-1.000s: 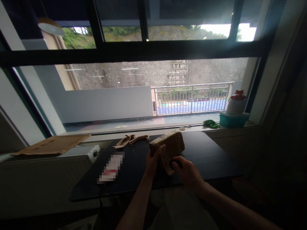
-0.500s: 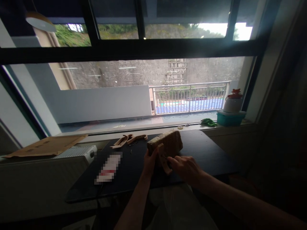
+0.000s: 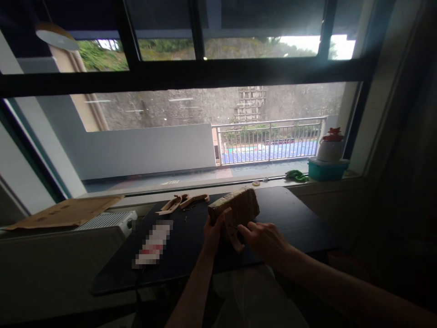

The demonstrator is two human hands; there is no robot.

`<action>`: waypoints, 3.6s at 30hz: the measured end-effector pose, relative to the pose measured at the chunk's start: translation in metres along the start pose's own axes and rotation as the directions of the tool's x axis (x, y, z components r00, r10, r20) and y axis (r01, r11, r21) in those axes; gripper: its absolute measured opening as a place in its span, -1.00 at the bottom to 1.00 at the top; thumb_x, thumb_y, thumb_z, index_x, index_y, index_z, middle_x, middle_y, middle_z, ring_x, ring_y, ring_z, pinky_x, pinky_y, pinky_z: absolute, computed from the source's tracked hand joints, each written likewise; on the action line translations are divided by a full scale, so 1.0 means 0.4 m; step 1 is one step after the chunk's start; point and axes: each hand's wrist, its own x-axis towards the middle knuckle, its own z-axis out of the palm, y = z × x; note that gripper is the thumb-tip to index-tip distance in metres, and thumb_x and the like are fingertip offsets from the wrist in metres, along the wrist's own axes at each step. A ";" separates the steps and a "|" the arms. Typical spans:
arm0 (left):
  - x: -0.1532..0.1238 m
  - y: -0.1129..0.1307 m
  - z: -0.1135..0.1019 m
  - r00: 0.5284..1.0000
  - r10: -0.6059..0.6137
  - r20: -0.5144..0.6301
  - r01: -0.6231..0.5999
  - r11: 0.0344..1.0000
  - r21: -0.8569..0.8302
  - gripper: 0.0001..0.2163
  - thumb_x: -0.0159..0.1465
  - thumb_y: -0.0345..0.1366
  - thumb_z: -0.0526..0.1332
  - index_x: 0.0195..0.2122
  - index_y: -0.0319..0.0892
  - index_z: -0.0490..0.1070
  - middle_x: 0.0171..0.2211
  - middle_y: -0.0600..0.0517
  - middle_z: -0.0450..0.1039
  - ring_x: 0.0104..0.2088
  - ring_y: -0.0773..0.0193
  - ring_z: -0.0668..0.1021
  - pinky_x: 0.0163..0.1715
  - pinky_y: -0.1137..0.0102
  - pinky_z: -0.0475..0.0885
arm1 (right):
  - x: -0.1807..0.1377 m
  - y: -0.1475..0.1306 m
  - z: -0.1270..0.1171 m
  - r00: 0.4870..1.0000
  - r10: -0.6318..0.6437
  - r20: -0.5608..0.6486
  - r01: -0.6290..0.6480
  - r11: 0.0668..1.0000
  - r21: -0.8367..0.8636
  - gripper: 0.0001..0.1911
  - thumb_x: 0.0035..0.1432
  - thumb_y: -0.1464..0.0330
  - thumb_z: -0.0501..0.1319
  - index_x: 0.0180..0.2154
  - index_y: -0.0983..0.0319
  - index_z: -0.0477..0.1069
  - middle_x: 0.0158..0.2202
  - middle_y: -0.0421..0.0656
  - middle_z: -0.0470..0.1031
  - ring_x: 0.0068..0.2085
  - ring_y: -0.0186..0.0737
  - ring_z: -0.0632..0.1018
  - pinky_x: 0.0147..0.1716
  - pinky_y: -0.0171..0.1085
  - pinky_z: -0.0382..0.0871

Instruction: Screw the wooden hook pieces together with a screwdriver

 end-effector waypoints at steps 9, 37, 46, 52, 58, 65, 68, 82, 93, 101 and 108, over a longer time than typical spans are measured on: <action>0.001 -0.007 -0.004 1.000 -0.001 0.010 0.001 1.000 -0.003 -0.73 0.31 -0.24 0.18 -0.01 -0.22 0.33 -0.08 -0.06 0.38 -0.18 0.19 0.50 -0.22 0.22 0.47 | -0.003 -0.013 0.053 0.985 0.167 -0.037 -0.164 0.983 0.082 -0.71 0.30 0.34 0.00 -0.04 0.20 0.40 -0.24 -0.08 0.57 -0.22 -0.17 0.57 -0.27 -0.30 0.30; 0.000 -0.007 0.000 0.999 0.034 0.006 -0.034 0.999 0.008 -0.73 0.31 -0.24 0.18 -0.01 -0.22 0.33 -0.08 -0.05 0.38 -0.19 0.19 0.51 -0.23 0.22 0.47 | -0.031 -0.022 0.114 0.949 0.282 -0.144 -0.242 0.939 0.245 -0.64 0.35 0.32 -0.11 -0.02 0.28 0.36 -0.17 -0.08 0.56 -0.19 -0.25 0.57 -0.28 -0.38 0.37; 0.013 -0.014 -0.008 1.000 0.022 -0.012 -0.021 0.998 0.060 -0.73 0.31 -0.23 0.18 -0.01 -0.22 0.33 -0.07 -0.06 0.38 -0.17 0.17 0.50 -0.21 0.20 0.46 | -0.014 -0.020 -0.009 0.997 -0.079 -0.013 0.078 0.993 -0.089 -0.71 0.15 0.55 0.07 -0.12 0.20 0.40 -0.30 -0.11 0.49 -0.33 -0.20 0.53 -0.39 -0.33 0.24; 0.005 -0.001 -0.002 1.000 0.004 -0.009 -0.003 0.999 0.048 -0.72 0.31 -0.23 0.17 0.00 -0.22 0.32 -0.07 -0.06 0.37 -0.17 0.17 0.50 -0.21 0.20 0.46 | -0.011 -0.025 0.009 0.997 -0.071 0.001 0.071 0.997 -0.041 -0.73 0.18 0.53 0.06 -0.13 0.21 0.41 -0.30 -0.10 0.51 -0.31 -0.22 0.53 -0.36 -0.34 0.23; 0.000 0.003 0.000 1.000 0.017 0.013 -0.017 0.999 0.035 -0.72 0.31 -0.23 0.17 0.00 -0.22 0.32 -0.06 -0.06 0.37 -0.16 0.16 0.50 -0.20 0.19 0.46 | -0.031 -0.010 0.051 0.988 0.132 -0.081 -0.125 0.989 0.084 -0.66 0.29 0.34 -0.01 0.06 0.18 0.30 -0.10 -0.13 0.54 -0.18 -0.22 0.56 -0.28 -0.35 0.32; 0.005 -0.008 -0.005 1.000 0.017 0.010 -0.017 1.000 0.025 -0.73 0.31 -0.24 0.18 -0.01 -0.22 0.33 -0.08 -0.06 0.38 -0.17 0.18 0.50 -0.21 0.20 0.46 | -0.055 -0.010 0.113 0.960 0.277 -0.053 -0.238 0.897 0.373 -0.60 0.23 0.35 0.01 0.07 0.25 0.34 -0.05 -0.06 0.52 -0.08 -0.10 0.54 -0.15 -0.24 0.34; 0.006 -0.008 -0.004 1.000 0.019 0.009 -0.019 1.000 0.012 -0.73 0.31 -0.24 0.18 -0.01 -0.22 0.33 -0.07 -0.06 0.38 -0.16 0.17 0.50 -0.19 0.19 0.46 | -0.063 0.007 0.137 0.928 0.372 -0.034 -0.305 0.807 0.505 -0.58 0.26 0.27 -0.05 0.05 0.27 0.36 -0.04 -0.05 0.51 -0.04 -0.12 0.52 -0.12 -0.25 0.33; 0.005 -0.009 0.003 0.999 0.024 0.025 -0.023 0.999 -0.048 -0.72 0.31 -0.23 0.18 0.00 -0.22 0.33 -0.05 -0.06 0.37 -0.15 0.16 0.50 -0.19 0.19 0.46 | -0.083 -0.031 0.165 0.850 0.511 0.127 -0.510 0.741 0.437 -0.62 0.29 0.33 -0.09 -0.07 0.27 0.43 -0.16 0.00 0.56 -0.10 -0.10 0.53 -0.19 -0.28 0.27; 0.000 0.001 0.004 1.000 0.028 -0.010 -0.028 0.998 -0.047 -0.73 0.31 -0.23 0.18 -0.02 -0.22 0.33 -0.07 -0.06 0.38 -0.17 0.17 0.50 -0.20 0.20 0.46 | -0.079 0.087 0.158 0.873 0.486 0.053 -0.378 0.604 0.702 -0.63 0.20 0.25 -0.14 -0.33 0.26 0.37 -0.46 -0.11 0.50 -0.40 -0.21 0.51 -0.41 -0.31 0.35; 0.007 -0.011 -0.006 0.999 0.040 -0.008 -0.041 0.999 -0.013 -0.74 0.31 -0.23 0.18 -0.03 -0.22 0.34 -0.07 -0.05 0.38 -0.16 0.16 0.50 -0.20 0.20 0.46 | -0.005 0.127 0.162 0.888 0.459 -0.019 -0.308 0.627 0.715 -0.55 0.00 0.03 0.17 -0.68 0.22 0.26 -0.64 -0.23 0.31 -0.56 -0.30 0.35 -0.57 -0.33 0.20; 0.003 -0.013 0.000 0.998 0.056 0.017 -0.055 0.997 -0.051 -0.73 0.31 -0.23 0.18 -0.02 -0.22 0.33 -0.08 -0.05 0.38 -0.17 0.18 0.50 -0.21 0.21 0.46 | 0.035 0.129 0.189 0.781 0.620 -0.067 -0.404 0.584 0.704 -0.47 0.21 0.02 -0.10 -0.53 0.24 0.36 -0.62 -0.12 0.41 -0.56 -0.21 0.43 -0.55 -0.29 0.26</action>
